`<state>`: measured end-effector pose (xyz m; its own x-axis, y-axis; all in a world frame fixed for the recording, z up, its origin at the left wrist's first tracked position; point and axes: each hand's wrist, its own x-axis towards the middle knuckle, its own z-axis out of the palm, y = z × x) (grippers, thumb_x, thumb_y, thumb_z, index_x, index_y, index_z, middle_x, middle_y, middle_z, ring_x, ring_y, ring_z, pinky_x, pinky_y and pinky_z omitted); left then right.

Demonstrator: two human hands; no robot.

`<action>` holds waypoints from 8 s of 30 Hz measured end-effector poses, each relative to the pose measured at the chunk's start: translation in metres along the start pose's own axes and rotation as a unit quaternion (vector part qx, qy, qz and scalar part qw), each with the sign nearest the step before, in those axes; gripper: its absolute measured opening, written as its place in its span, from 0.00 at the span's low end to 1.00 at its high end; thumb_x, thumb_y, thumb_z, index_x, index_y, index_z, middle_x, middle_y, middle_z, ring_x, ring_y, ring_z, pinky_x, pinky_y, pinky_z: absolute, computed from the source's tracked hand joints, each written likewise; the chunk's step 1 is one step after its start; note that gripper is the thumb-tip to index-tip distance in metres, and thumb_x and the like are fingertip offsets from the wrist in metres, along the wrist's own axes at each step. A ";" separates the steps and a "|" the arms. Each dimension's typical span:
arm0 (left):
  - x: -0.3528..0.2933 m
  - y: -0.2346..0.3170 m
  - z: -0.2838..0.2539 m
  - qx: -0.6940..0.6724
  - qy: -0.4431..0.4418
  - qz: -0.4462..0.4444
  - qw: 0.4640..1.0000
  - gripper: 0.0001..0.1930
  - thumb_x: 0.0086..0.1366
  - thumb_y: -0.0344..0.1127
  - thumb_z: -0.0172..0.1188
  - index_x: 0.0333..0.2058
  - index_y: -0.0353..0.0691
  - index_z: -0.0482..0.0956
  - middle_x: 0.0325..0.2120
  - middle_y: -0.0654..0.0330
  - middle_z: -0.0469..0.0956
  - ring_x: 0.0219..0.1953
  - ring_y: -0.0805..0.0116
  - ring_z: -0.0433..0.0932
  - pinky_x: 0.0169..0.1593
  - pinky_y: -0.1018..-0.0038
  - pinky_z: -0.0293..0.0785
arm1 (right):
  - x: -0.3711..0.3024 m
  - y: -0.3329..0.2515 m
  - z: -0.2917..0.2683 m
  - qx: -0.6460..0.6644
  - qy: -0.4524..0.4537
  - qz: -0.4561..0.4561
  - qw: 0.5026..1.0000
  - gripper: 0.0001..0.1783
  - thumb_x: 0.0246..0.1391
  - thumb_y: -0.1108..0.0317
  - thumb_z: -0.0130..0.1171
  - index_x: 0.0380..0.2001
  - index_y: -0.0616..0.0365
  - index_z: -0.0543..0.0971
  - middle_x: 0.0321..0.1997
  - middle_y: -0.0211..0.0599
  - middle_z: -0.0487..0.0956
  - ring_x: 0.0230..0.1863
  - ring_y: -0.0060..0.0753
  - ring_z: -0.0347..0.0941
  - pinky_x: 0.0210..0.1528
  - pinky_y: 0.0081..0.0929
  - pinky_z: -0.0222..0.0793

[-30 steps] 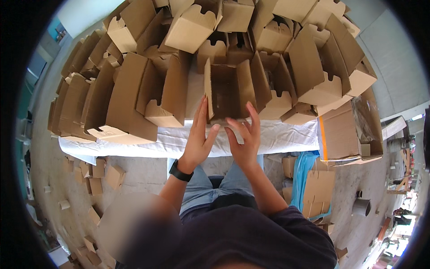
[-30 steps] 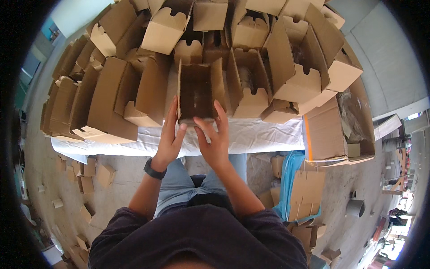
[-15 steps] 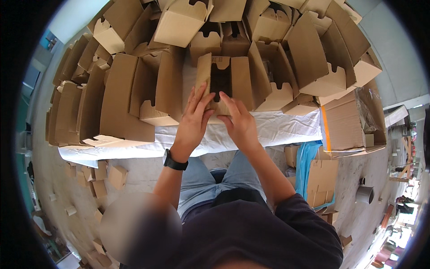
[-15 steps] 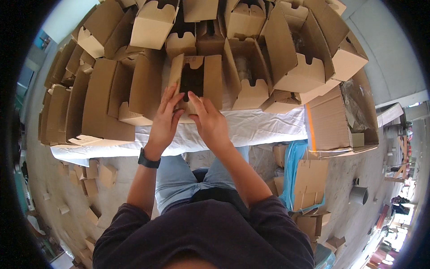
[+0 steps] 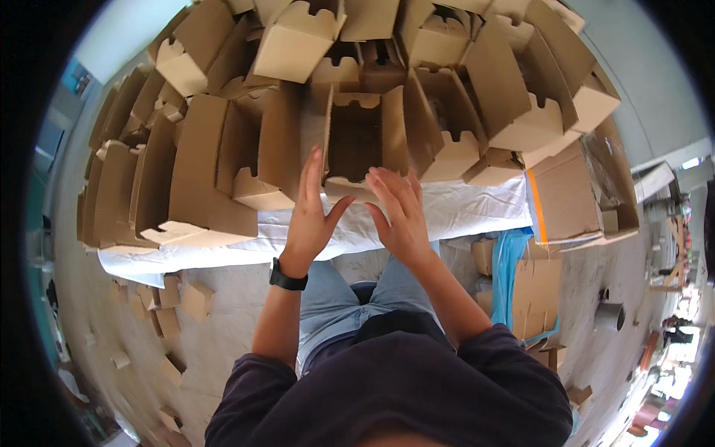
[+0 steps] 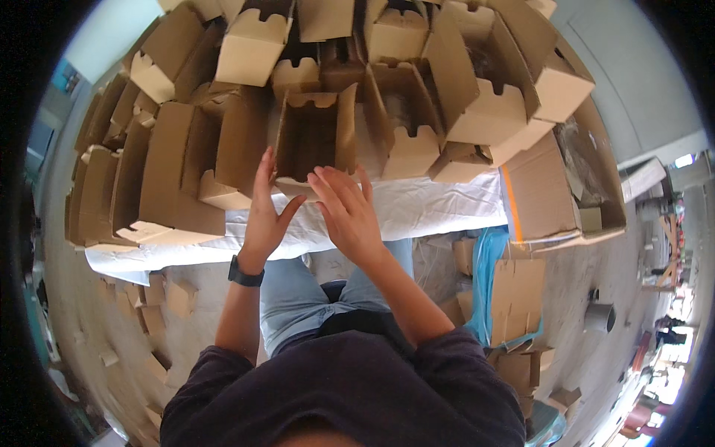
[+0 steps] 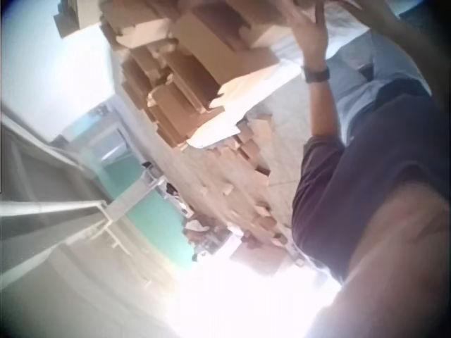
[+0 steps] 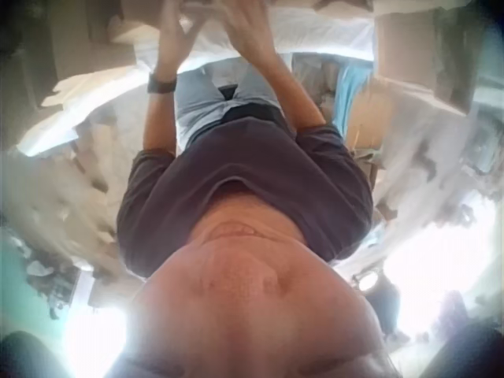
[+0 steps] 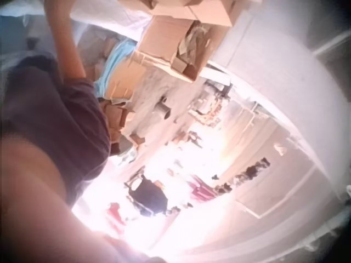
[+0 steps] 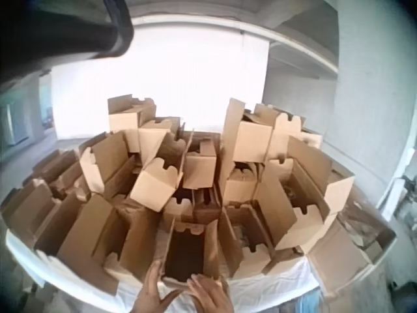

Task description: The person folds cardboard boxes by hand, picking up flat cardboard sheets from the floor and assembling them into boxes on a table.

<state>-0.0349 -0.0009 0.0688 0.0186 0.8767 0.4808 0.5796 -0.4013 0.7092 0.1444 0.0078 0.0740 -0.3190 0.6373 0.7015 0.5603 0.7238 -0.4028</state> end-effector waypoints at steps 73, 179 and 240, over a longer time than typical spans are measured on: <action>-0.067 0.138 0.122 -0.160 -0.407 0.181 0.881 0.37 0.71 0.55 0.46 0.68 0.33 0.51 0.66 0.45 0.58 0.68 0.48 0.57 0.69 0.58 0.50 | -0.252 -0.022 -0.189 0.431 0.356 0.689 0.462 0.23 0.64 0.67 0.45 0.62 0.55 0.61 0.56 0.45 0.72 0.51 0.45 0.75 0.43 0.48 0.82; -0.086 0.020 -0.014 0.008 -0.087 -0.023 0.996 0.13 0.59 0.26 0.62 0.44 0.41 0.81 0.54 0.58 0.75 0.48 0.58 0.78 0.47 0.67 0.78 | 0.034 0.030 -0.007 0.072 -0.078 0.034 0.994 0.19 0.52 0.77 0.60 0.49 0.58 0.76 0.59 0.45 0.72 0.60 0.50 0.68 0.61 0.40 0.64; -0.095 -0.069 -0.106 0.214 0.374 -0.188 0.882 0.69 0.39 0.37 0.82 0.70 0.41 0.35 0.70 0.46 0.36 0.71 0.47 0.43 0.68 0.49 0.52 | 0.108 -0.007 0.091 0.226 0.011 0.028 0.974 0.23 0.59 0.68 0.58 0.57 0.59 0.69 0.65 0.46 0.67 0.63 0.43 0.66 0.61 0.35 0.65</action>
<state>-0.1629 -0.0847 0.0281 -0.6916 0.4408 0.5722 0.6876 0.1594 0.7084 0.0358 0.0955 0.0991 -0.2796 0.6763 0.6815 0.1803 0.7342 -0.6546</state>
